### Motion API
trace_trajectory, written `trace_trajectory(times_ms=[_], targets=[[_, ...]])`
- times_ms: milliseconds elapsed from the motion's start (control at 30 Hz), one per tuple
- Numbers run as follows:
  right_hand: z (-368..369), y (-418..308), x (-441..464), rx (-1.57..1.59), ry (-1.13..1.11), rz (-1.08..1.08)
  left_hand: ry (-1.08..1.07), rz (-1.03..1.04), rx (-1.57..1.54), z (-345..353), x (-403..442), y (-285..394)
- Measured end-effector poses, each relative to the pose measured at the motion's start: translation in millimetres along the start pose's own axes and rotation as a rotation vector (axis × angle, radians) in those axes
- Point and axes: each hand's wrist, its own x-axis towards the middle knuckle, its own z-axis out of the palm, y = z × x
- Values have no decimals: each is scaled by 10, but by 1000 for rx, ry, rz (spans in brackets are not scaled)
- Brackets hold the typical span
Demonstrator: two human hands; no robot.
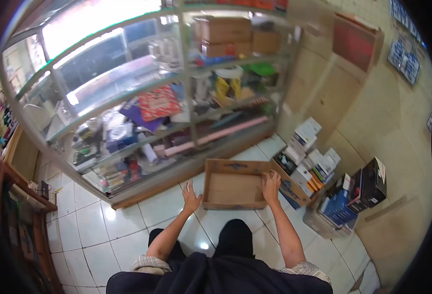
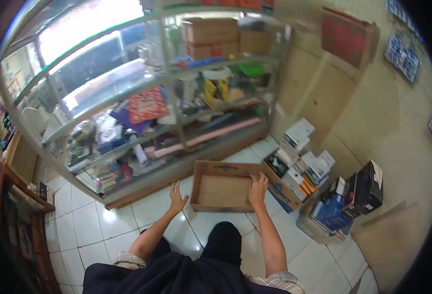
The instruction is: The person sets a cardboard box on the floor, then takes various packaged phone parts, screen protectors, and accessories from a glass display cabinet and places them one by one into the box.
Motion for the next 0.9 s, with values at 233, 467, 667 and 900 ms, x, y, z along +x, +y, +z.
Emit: trace_trajectory(times_ms=[233, 467, 667, 900], targets=[[433, 1158, -350, 340, -438, 327, -139, -253, -49, 731, 57, 54], [673, 1078, -139, 324, -424, 271, -131, -218, 106, 616, 195, -21], [721, 999, 102, 195, -443, 283, -213, -261, 24, 434, 208, 160], [937, 1101, 257, -32, -569, 169, -106, -178, -131, 453, 166, -19]])
